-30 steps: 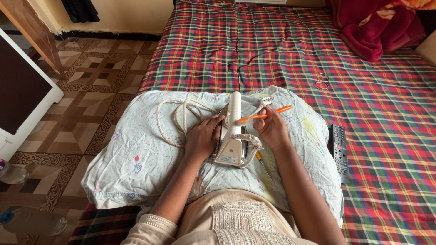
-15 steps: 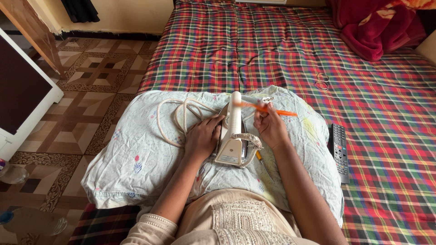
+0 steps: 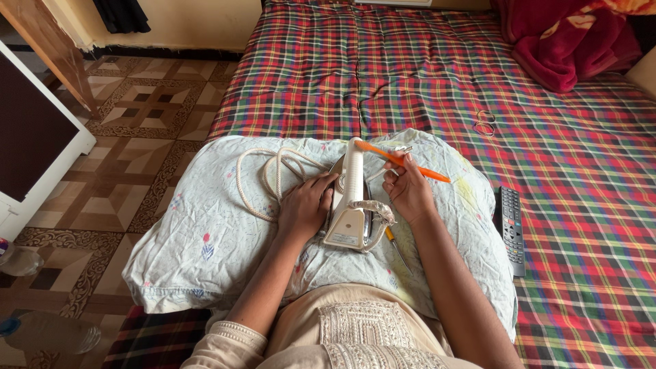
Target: The person cleans the soleplate of a white electric iron using an orange toothbrush and a yellow-handled screwdriver. They scrub the surface and edges of the soleplate while holding the iron on their lap.
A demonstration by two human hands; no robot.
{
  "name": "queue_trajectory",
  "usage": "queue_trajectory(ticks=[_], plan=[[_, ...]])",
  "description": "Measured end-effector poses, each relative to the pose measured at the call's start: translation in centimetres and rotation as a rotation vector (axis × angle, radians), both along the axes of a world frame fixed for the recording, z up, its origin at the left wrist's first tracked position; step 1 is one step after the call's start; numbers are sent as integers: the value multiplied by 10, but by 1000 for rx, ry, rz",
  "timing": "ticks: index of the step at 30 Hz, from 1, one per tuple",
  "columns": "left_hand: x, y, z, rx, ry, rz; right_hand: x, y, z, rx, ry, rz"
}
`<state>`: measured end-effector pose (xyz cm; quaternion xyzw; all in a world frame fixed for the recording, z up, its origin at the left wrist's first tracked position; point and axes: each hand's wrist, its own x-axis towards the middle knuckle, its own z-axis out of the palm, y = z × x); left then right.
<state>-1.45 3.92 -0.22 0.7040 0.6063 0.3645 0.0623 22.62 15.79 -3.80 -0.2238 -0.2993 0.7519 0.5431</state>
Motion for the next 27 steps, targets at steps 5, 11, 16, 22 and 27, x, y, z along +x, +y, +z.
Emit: queue_trajectory(ticks=[5,11,16,22,27], plan=[[1,0,0,-54,-2,15,3,3,-4,285,182,237],[1,0,2,-57,-2,12,2,2,-4,72,38,28],[1,-1,2,-65,-10,22,2,1,-2,302,148,242],[1,-1,3,-54,-13,17,1,1,-2,31,28,4],[2,0,2,-101,-23,29,1,1,-3,212,113,166]])
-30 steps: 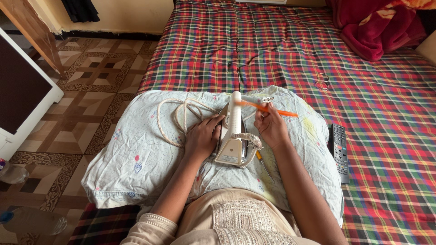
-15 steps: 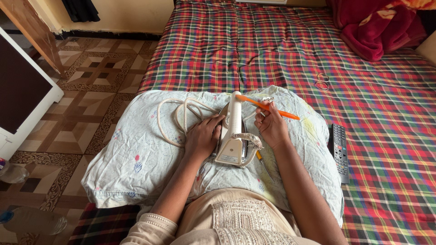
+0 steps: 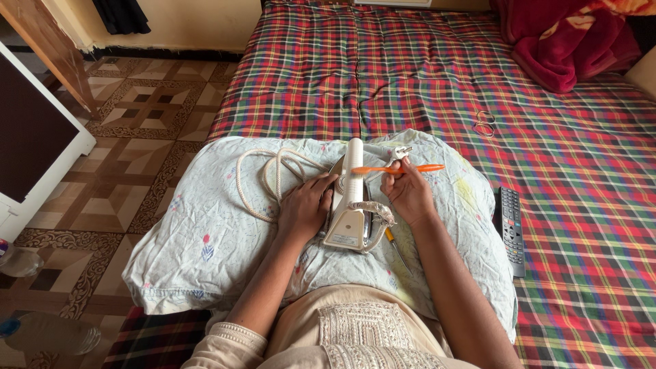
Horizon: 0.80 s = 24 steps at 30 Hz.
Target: The person cleans the soleplate of a white electric iron using an orange toothbrush and a yellow-handled screwdriver. They scrub the surface and edges of the soleplate while holding the iron on their lap.
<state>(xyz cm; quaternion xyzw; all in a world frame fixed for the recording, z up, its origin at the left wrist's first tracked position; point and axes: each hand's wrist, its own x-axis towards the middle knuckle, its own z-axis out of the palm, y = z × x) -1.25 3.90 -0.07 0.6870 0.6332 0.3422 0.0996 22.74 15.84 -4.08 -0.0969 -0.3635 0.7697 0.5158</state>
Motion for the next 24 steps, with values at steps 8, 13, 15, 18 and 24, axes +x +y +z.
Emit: queue_trajectory(ticks=[8,13,15,18,24], plan=[[-1,1,-2,53,8,-10,1,3,-4,-69,-38,-58],[-1,1,-3,52,5,-7,1,2,-2,74,22,57],[-1,1,-2,83,27,-9,0,1,0,-89,-46,-89],[-1,0,-2,85,13,-12,0,0,0,-166,-107,-146],[-1,0,-2,66,-7,-15,2,1,-1,89,82,97]])
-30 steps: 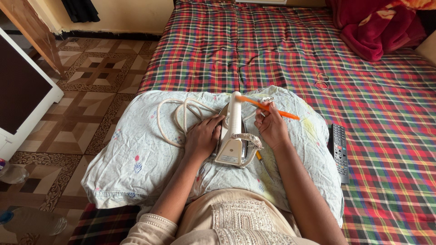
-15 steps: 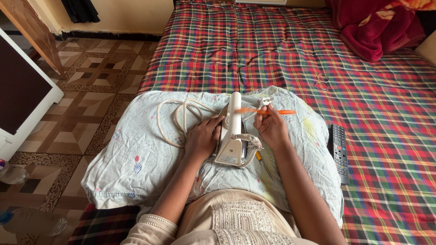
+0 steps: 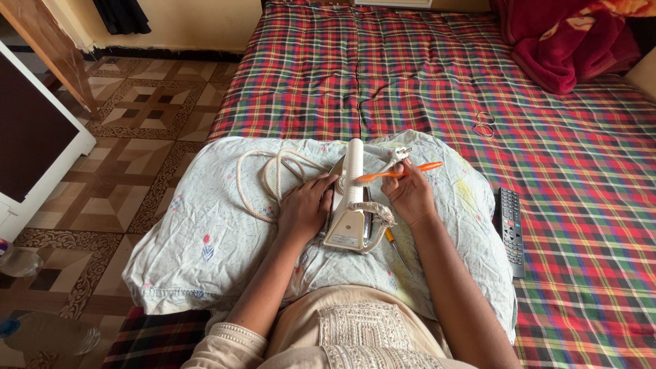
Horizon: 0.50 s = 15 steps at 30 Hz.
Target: The person cleans the soleplate of a white electric iron using an orange toothbrush and a yellow-handled screwdriver. They scrub the surface and edges of the soleplate while holding the iron on their lap.
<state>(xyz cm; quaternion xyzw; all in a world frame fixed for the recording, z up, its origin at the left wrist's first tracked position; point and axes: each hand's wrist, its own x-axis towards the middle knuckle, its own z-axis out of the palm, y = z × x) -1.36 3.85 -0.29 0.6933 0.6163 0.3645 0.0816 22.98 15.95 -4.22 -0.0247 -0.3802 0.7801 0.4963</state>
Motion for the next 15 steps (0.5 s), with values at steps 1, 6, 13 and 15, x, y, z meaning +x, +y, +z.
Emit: queue_trajectory(ticks=[1,6,13,15], plan=[[0,0,0,10,3,-3,-1,0,1,7,7,-2],[-1,0,0,38,10,-10,-3,-2,3,-292,-198,-272],[-1,0,1,-7,9,-4,0,2,-5,-21,7,44],[-1,1,1,-4,33,-1,-1,2,-2,-171,-43,-110]])
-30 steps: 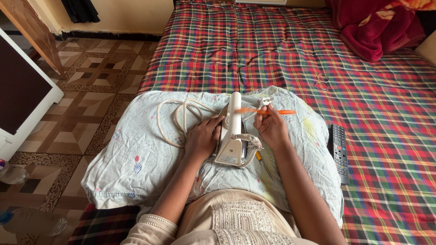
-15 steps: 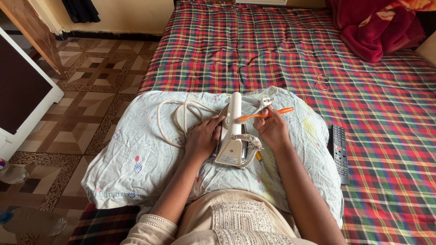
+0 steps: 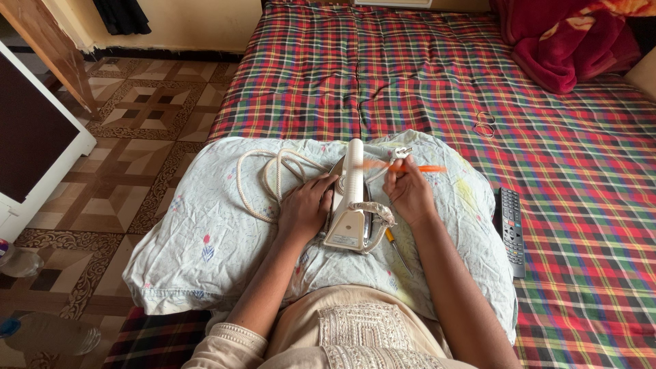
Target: The person cleans the soleplate of a white electric iron using an orange toothbrush and a yellow-handled screwdriver. They scrub the surface and edges of the soleplate while holding the iron on their lap.
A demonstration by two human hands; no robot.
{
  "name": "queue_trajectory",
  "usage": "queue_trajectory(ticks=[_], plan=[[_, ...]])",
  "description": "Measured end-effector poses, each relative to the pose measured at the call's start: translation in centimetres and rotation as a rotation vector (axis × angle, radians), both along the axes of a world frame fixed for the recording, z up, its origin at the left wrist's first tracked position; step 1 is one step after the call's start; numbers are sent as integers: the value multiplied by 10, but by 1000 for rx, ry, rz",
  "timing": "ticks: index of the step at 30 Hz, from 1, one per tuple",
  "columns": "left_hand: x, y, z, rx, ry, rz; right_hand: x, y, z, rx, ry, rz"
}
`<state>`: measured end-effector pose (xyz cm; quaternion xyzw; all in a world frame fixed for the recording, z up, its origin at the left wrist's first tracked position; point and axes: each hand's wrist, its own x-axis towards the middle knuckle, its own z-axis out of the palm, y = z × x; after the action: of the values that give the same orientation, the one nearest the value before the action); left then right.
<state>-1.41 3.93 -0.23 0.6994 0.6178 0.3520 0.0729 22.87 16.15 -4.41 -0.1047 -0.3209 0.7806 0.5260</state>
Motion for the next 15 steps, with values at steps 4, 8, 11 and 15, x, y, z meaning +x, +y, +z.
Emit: queue_trajectory(ticks=[4,8,11,15], plan=[[0,1,-1,11,1,-8,-2,-3,7,-149,-143,-158],[0,1,-2,-8,-12,0,1,-4,4,58,6,63],[0,1,-3,-11,-12,0,2,-2,1,13,16,20],[-1,2,-3,7,10,-3,0,1,3,-84,-64,-131]])
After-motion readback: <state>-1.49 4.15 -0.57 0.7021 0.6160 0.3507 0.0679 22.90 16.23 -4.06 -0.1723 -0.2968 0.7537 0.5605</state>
